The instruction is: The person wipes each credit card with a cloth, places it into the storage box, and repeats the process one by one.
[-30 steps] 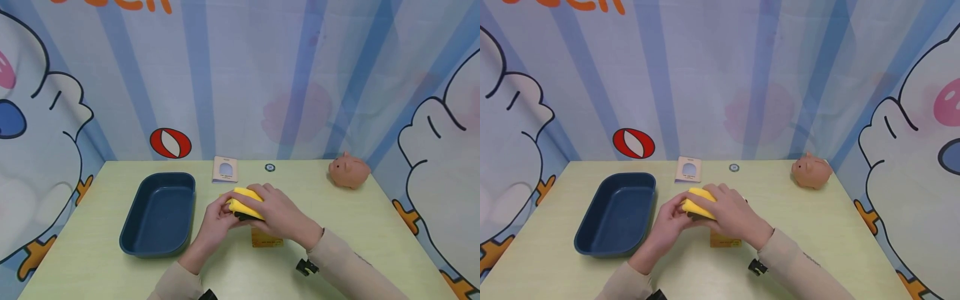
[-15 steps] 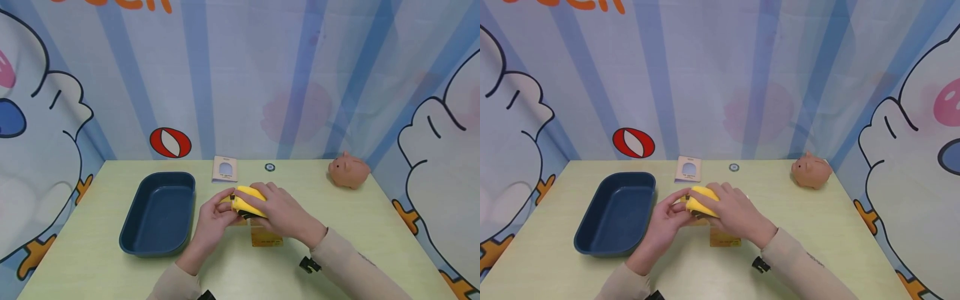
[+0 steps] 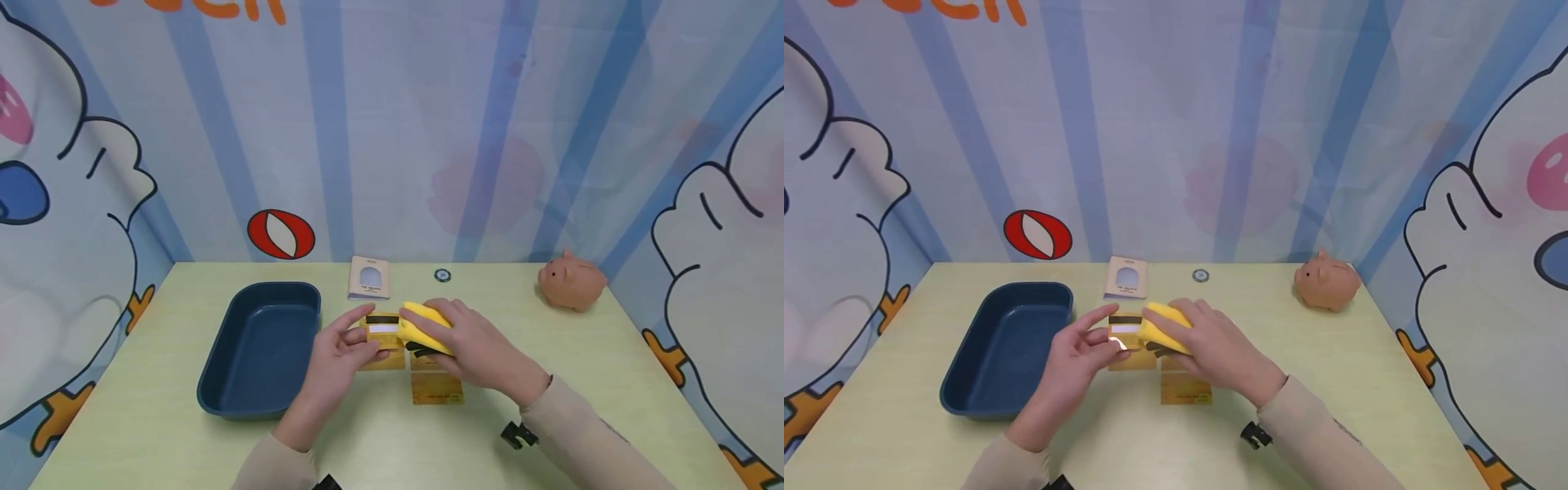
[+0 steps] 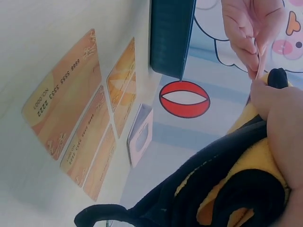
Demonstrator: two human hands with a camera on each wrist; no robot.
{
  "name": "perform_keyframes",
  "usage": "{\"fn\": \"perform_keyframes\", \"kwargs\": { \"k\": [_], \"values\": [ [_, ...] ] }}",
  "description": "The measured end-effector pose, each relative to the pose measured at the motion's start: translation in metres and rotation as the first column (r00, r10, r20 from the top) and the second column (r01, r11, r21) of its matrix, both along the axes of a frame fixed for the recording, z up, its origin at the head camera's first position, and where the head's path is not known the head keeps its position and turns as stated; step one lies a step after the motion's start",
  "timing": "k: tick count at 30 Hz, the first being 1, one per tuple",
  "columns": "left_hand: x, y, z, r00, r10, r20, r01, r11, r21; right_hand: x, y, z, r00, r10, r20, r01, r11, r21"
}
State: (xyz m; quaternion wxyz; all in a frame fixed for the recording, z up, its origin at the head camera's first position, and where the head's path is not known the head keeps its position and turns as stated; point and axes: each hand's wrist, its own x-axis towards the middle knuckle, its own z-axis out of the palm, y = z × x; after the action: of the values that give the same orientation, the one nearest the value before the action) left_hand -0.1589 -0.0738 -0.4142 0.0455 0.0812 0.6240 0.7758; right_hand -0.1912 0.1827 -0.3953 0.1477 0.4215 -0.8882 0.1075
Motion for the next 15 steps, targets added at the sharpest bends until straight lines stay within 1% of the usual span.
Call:
{"fn": "perform_keyframes", "kwargs": {
  "k": [7,11,15],
  "values": [
    [-0.001,-0.011,0.001,1.000,-0.009,-0.003,0.009,1.000,-0.030,-0.001,0.006,-0.003,1.000,0.000,-0.017,0.000,1.000,0.014],
    [-0.001,-0.015,0.002,1.000,-0.014,-0.004,0.014,0.996,-0.088,-0.002,0.011,-0.004,1.000,-0.004,-0.023,0.004,1.000,0.012],
    [-0.001,-0.019,0.005,1.000,-0.003,0.011,0.004,0.988,-0.151,-0.002,0.016,-0.004,1.000,-0.017,-0.014,0.017,1.000,-0.011]
  ]
}}
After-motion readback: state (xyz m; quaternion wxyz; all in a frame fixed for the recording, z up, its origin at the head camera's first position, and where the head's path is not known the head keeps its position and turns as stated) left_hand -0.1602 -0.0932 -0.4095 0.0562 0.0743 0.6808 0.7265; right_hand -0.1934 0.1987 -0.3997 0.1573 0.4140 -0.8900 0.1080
